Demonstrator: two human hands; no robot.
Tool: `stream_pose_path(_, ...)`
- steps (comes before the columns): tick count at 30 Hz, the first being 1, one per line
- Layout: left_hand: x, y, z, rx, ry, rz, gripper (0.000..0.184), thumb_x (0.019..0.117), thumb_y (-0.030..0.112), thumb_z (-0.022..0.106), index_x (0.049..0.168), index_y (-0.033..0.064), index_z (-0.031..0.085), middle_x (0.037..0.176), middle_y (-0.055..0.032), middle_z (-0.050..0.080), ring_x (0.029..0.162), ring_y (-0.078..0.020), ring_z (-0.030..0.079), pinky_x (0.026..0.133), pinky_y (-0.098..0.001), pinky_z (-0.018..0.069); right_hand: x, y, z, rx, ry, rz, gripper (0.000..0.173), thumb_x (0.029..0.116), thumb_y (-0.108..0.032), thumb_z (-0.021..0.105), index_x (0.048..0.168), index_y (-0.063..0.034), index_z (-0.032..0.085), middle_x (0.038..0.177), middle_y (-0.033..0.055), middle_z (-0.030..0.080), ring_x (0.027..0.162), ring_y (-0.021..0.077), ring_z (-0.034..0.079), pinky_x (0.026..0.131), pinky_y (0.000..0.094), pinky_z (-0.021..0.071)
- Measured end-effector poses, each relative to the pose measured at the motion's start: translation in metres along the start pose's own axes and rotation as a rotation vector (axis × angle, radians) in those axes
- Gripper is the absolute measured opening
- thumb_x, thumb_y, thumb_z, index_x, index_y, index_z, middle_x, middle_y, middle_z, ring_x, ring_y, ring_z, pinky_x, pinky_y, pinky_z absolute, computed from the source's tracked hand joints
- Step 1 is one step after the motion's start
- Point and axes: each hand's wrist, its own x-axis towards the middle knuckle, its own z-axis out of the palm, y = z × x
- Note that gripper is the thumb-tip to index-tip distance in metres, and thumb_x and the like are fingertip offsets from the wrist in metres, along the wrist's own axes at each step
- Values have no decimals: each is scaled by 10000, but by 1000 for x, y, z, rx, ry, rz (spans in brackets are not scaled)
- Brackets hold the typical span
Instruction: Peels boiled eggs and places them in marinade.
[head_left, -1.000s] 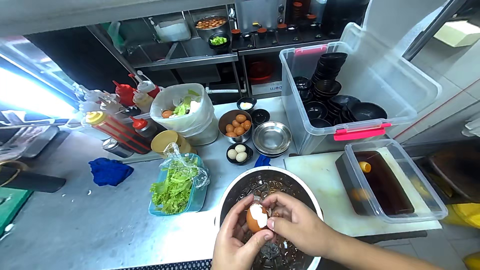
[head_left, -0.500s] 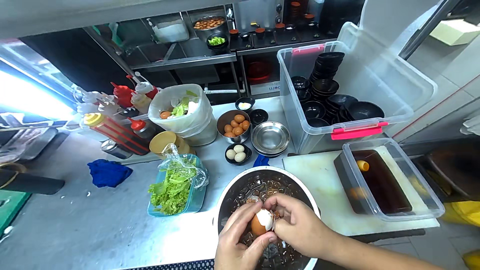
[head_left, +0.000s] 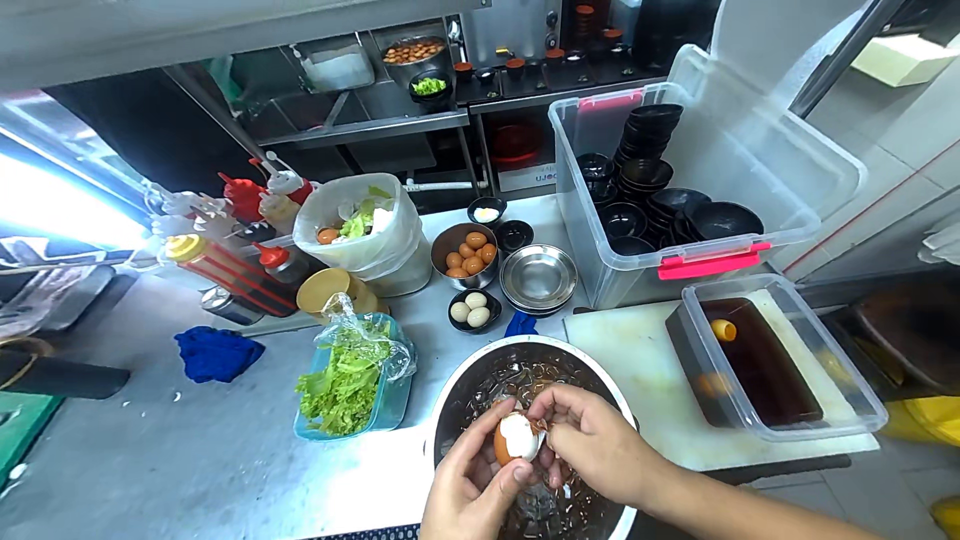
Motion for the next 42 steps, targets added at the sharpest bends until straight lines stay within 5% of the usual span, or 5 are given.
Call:
stream_pose_path(7,4,-3,-5,-18,35,-7,600,944,233,748,1411,-71,528,1367,-203,554,1040,-253,687,792,-359,647,0,3,1,-25,-98,-132,389,1014,-241,635,1347,-49,575,1145,64,680,796,123,698,672,290,621)
stream_pose_path(27,4,-2,-9,-119,-33,-8,547,972,216,715,1414,-52,534,1359,-195,556,978,-254,700,754,-381,654,4,5,9,-15,39,-128,260,943,-62,550,1179,-68,659,986,33,712,658,106,676,566,275,598)
stream_pose_path(35,4,-2,-14,-216,-97,-20,572,1045,224,589,1505,-53,392,1347,-228,594,976,-288,709,744,-418,642,7,2,2,86,64,-57,183,959,-53,542,1092,-65,667,923,52,693,620,136,658,535,294,588)
stream_pose_path(39,8,-4,-10,-209,-50,-31,803,853,123,823,1499,-57,382,1398,-201,540,1112,-278,660,854,-396,627,5,-1,1,179,4,-38,182,944,-42,539,1092,-55,645,890,71,689,619,147,660,535,304,585)
stream_pose_path(42,8,-4,-8,-175,4,-21,774,809,-29,809,1468,-56,403,1352,-183,578,1083,-262,677,892,-403,622,5,1,2,193,-43,-73,195,946,-32,524,1097,-66,643,884,54,679,614,129,645,531,292,572)
